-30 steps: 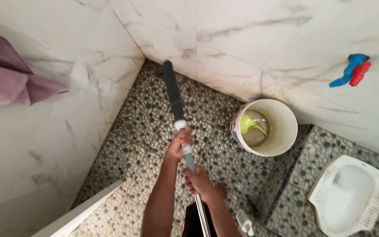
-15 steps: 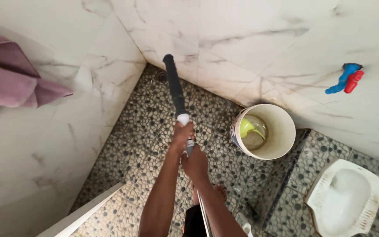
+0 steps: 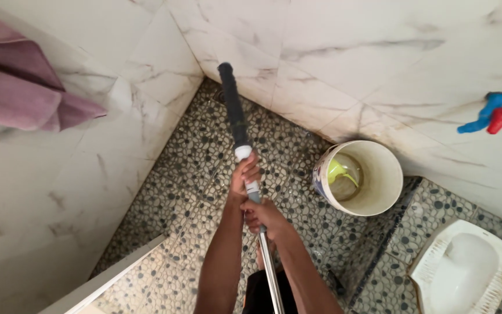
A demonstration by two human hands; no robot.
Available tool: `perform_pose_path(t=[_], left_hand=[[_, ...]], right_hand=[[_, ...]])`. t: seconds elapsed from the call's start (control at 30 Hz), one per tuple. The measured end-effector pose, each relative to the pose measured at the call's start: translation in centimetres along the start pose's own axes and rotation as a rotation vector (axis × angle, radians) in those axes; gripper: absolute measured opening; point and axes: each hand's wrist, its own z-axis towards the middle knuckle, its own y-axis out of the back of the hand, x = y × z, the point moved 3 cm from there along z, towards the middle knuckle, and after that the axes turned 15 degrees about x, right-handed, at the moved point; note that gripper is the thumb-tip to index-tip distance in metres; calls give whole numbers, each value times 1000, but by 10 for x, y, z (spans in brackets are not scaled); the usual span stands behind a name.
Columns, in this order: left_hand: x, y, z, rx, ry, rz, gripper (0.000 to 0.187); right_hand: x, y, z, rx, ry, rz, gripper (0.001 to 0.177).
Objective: The person is mopping the tiled floor in a hallway and then rinsing the mop in a bucket in the bathroom.
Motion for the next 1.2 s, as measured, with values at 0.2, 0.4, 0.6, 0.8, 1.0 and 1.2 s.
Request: perform_pose_path(t=[0.2, 0.4, 0.6, 0.8, 1.0, 1.2], left_hand=[[-8, -71, 19, 71, -49, -3, 9], [-31, -81, 38, -236, 35, 234, 8], [-43, -84, 55, -385, -26, 390, 17], [-34, -68, 55, -512, -91, 480, 20], [-2, -35, 39, -619, -162, 329, 28], [58, -54, -9, -695, -211, 128, 33]], right_hand=[[12, -14, 0, -21, 100, -34, 25], [31, -18, 23, -486, 433, -895, 28], [53, -20, 23, -719, 475, -1346, 29], [80, -18, -33, -428, 325, -1136, 25], [81, -76, -138, -919, 651, -1939, 36], [64, -55, -166, -675, 228, -1732, 31]])
